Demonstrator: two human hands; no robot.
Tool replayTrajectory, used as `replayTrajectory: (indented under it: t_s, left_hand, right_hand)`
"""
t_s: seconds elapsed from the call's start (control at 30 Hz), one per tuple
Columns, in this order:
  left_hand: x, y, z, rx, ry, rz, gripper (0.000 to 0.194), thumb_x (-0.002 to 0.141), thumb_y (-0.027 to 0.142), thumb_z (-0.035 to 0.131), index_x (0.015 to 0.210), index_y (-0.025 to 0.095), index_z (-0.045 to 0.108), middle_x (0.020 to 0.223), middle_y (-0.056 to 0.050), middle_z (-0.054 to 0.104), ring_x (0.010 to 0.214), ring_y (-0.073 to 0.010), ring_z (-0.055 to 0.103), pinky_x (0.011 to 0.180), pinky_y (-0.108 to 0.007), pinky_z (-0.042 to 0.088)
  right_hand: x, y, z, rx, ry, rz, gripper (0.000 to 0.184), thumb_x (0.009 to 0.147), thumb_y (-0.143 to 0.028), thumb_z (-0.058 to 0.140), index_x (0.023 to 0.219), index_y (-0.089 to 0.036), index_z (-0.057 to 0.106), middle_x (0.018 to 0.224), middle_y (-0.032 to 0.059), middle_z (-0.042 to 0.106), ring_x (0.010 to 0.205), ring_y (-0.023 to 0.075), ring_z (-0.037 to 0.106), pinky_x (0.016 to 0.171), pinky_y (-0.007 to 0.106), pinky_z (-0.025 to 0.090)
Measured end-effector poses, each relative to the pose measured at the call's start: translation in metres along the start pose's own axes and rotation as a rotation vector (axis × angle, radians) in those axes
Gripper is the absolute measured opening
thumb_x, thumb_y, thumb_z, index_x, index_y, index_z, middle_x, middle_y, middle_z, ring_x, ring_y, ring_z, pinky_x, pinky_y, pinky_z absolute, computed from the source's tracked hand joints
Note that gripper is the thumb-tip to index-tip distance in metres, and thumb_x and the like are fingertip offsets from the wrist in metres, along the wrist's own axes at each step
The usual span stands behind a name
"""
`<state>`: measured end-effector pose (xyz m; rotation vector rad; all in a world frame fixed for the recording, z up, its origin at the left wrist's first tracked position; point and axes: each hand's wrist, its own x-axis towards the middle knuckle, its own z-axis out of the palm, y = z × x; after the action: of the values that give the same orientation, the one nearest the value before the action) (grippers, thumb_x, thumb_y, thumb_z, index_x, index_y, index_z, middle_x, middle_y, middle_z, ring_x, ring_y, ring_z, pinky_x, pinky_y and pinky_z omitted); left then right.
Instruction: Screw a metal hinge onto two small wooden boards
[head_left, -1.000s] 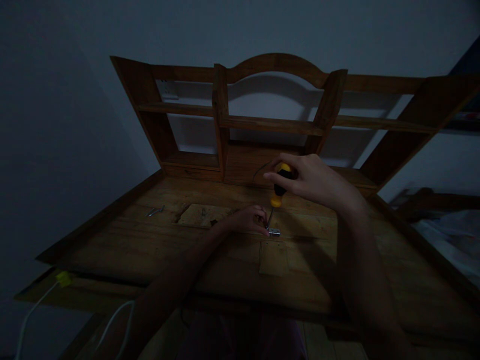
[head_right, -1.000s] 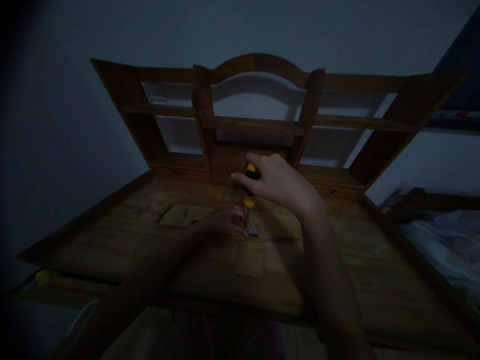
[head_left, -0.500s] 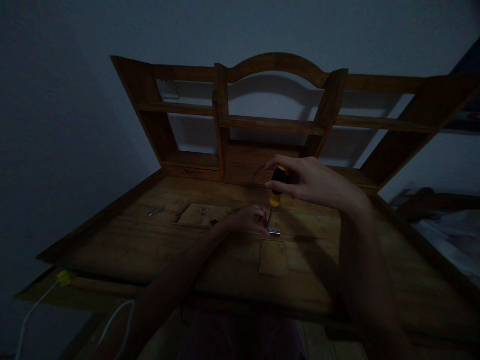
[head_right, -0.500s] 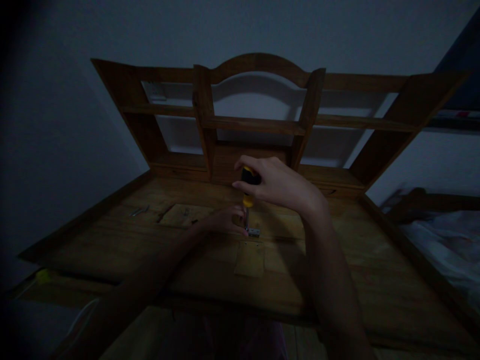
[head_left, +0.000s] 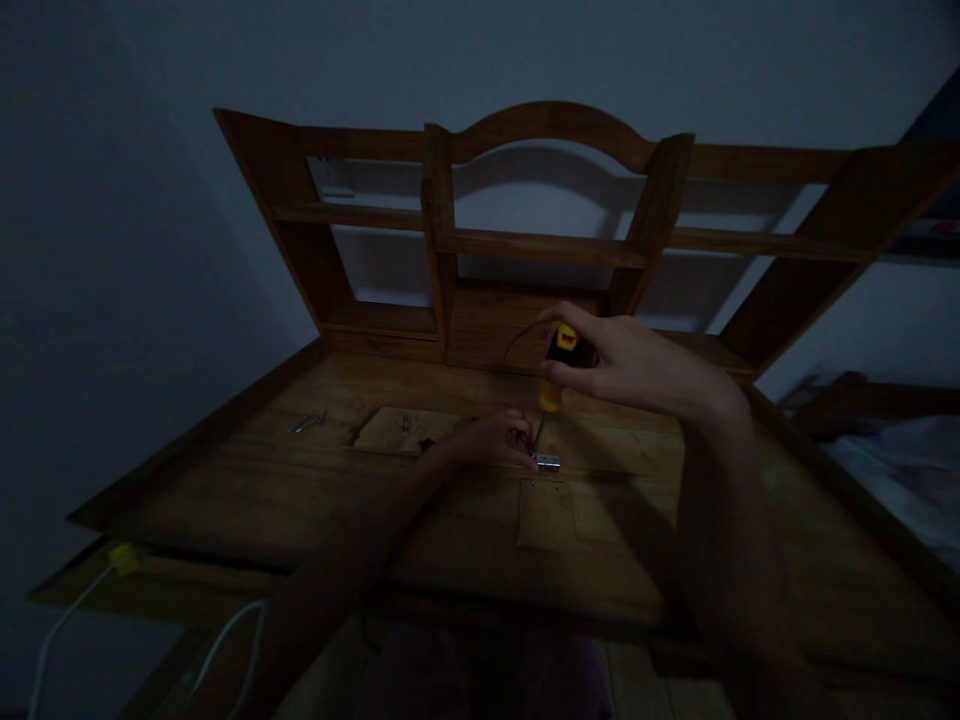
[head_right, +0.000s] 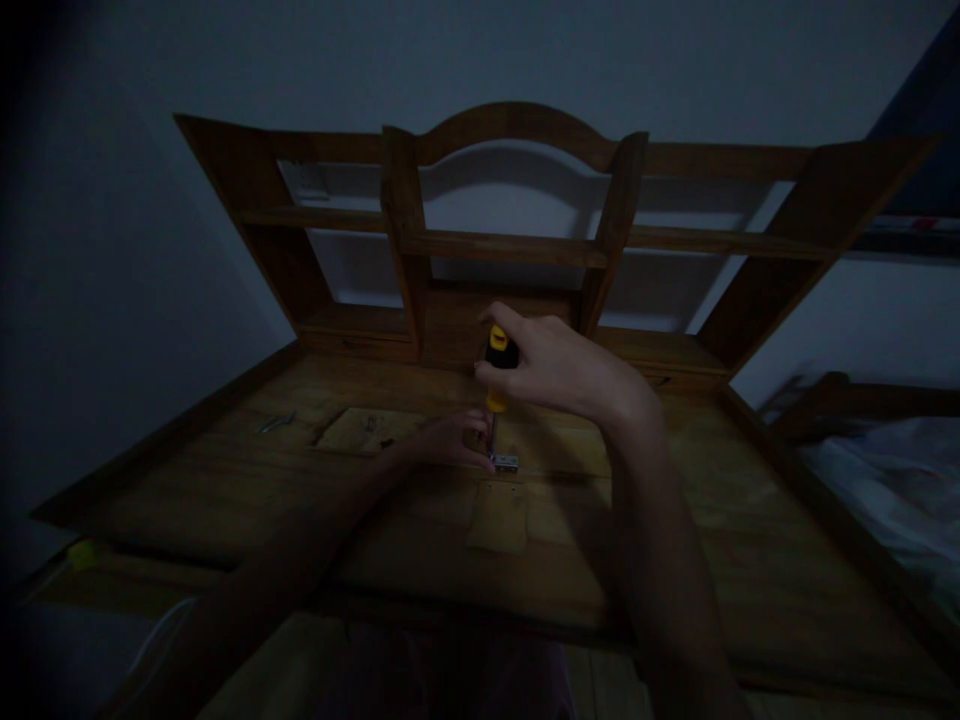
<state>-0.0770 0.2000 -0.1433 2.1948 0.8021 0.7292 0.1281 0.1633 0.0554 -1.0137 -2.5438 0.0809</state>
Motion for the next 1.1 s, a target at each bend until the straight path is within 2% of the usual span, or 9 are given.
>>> replayTrajectory:
  t_s: [0.13,0.23,0.33,0.5,0.63,0.73,0.9,1.03,1.1]
  left_hand:
    - [0.0005,-0.0016,0.0008,0.006,0.001,-0.004,0.034,0.064,0.039,0.088,0.080,0.016,0.069,0.091,-0.002,0.062,0.088,-0.0171,0.059,0.080,-0.027,0.045]
    - [0.0006,-0.0034,0.0013,0.002,0.012,0.028,0.034,0.064,0.040,0.087,0.080,0.016,0.069,0.089,-0.002,0.062,0.088,-0.0174,0.059,0.080,-0.028,0.045]
    - [0.0006,-0.0036,0.0006,-0.001,-0.004,0.043,0.033,0.066,0.041,0.086,0.081,0.017,0.069,0.090,-0.002,0.063,0.088,-0.0172,0.059,0.081,-0.028,0.045]
    - [0.0000,-0.0029,0.0002,-0.013,0.002,-0.005,0.035,0.064,0.042,0.087,0.079,0.016,0.068,0.091,-0.002,0.062,0.087,-0.0162,0.059,0.079,-0.027,0.045]
    - [-0.0002,-0.0041,0.0012,-0.027,0.014,0.004,0.036,0.063,0.042,0.087,0.078,0.016,0.068,0.090,-0.002,0.062,0.087,-0.0169,0.059,0.079,-0.027,0.045]
    - [-0.0004,-0.0035,0.0009,-0.020,0.013,0.001,0.036,0.064,0.043,0.087,0.080,0.016,0.068,0.092,-0.003,0.062,0.089,-0.0171,0.059,0.080,-0.027,0.045]
    - [-0.0008,-0.0011,-0.0005,0.005,-0.003,-0.017,0.035,0.066,0.043,0.086,0.082,0.017,0.070,0.096,-0.003,0.061,0.090,-0.0166,0.058,0.080,-0.027,0.045]
    - [-0.0007,0.0001,-0.0011,0.000,-0.013,-0.019,0.034,0.065,0.043,0.086,0.081,0.017,0.069,0.092,-0.002,0.061,0.089,-0.0169,0.058,0.079,-0.027,0.045]
    - [-0.0006,0.0010,-0.0014,0.008,-0.008,-0.022,0.034,0.065,0.042,0.087,0.079,0.017,0.069,0.092,-0.002,0.061,0.089,-0.0173,0.058,0.079,-0.027,0.045]
  right_hand:
    - [-0.0013,-0.0021,-0.0037,0.027,-0.047,-0.058,0.047,0.089,-0.033,0.056,0.135,-0.023,0.051,0.108,0.0054,0.067,0.090,0.0217,0.064,0.077,0.030,0.044]
    - [-0.0015,-0.0050,-0.0042,0.023,-0.034,-0.045,0.040,0.092,-0.040,0.055,0.128,-0.023,0.056,0.107,0.0049,0.068,0.091,0.0219,0.064,0.078,0.030,0.044]
    - [-0.0013,-0.0060,-0.0029,0.016,-0.032,-0.001,0.043,0.092,-0.045,0.055,0.128,-0.022,0.054,0.103,0.0050,0.068,0.088,0.0222,0.064,0.076,0.030,0.044]
    - [-0.0022,-0.0040,-0.0048,0.008,-0.066,0.006,0.052,0.088,-0.033,0.056,0.138,-0.022,0.047,0.106,0.0056,0.067,0.085,0.0203,0.063,0.072,0.028,0.042]
    - [-0.0035,-0.0058,-0.0066,-0.015,-0.057,-0.018,0.039,0.089,-0.032,0.056,0.126,-0.021,0.055,0.090,0.0028,0.066,0.077,0.0185,0.061,0.065,0.027,0.039]
    - [-0.0033,-0.0080,-0.0037,-0.041,-0.032,-0.010,0.029,0.091,-0.036,0.056,0.115,-0.020,0.057,0.083,0.0021,0.064,0.074,0.0188,0.060,0.063,0.027,0.037]
    - [-0.0005,-0.0070,0.0030,-0.124,0.031,0.063,0.031,0.094,-0.049,0.049,0.100,-0.018,0.055,0.077,0.0044,0.062,0.068,0.0198,0.057,0.061,0.030,0.034]
    - [0.0003,-0.0053,-0.0010,-0.083,0.007,0.045,0.020,0.090,-0.034,0.054,0.100,-0.018,0.057,0.088,0.0051,0.065,0.076,0.0200,0.060,0.065,0.030,0.037]
    - [0.0000,-0.0054,-0.0034,-0.035,-0.002,0.006,0.020,0.089,-0.029,0.055,0.106,-0.019,0.060,0.097,0.0048,0.067,0.083,0.0198,0.061,0.070,0.029,0.040]
